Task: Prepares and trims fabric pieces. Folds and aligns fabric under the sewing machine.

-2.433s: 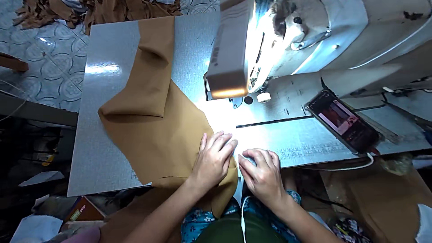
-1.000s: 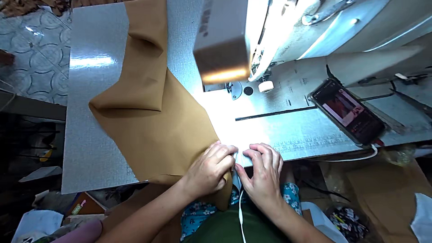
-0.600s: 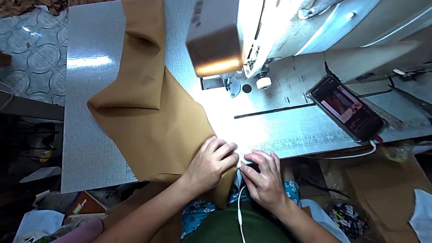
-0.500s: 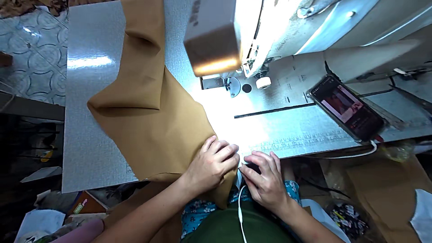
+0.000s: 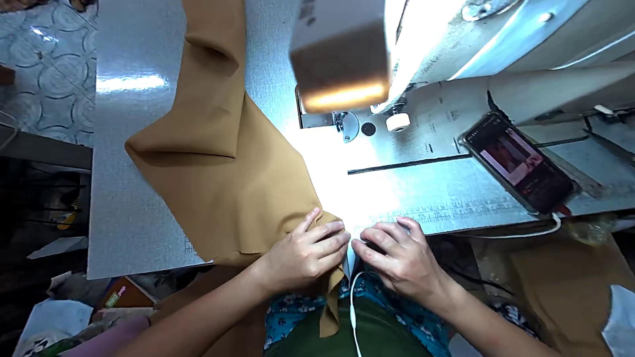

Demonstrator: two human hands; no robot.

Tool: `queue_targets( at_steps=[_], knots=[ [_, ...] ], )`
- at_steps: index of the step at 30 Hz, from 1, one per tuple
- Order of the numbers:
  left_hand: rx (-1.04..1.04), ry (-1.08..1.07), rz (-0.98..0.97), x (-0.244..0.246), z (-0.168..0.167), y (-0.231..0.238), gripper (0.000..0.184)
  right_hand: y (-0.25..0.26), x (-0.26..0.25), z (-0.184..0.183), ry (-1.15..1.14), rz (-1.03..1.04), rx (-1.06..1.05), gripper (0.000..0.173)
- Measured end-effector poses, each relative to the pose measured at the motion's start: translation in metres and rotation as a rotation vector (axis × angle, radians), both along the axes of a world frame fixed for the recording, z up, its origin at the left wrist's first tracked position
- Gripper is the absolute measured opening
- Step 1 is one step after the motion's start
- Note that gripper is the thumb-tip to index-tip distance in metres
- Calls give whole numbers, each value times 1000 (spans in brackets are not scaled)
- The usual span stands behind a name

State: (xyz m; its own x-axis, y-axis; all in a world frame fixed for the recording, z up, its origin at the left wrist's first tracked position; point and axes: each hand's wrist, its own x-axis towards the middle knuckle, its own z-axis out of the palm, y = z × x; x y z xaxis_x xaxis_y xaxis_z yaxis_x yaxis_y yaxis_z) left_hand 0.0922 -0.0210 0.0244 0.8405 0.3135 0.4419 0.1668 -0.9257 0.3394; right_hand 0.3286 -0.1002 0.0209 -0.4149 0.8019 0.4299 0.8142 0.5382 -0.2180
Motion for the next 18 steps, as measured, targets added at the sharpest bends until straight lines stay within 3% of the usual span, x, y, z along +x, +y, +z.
queue_targets(
  at_steps=[18],
  knots=[
    [-50, 2, -48, 21, 2, 105, 30, 111, 24, 12, 36, 102, -75, 27]
  ],
)
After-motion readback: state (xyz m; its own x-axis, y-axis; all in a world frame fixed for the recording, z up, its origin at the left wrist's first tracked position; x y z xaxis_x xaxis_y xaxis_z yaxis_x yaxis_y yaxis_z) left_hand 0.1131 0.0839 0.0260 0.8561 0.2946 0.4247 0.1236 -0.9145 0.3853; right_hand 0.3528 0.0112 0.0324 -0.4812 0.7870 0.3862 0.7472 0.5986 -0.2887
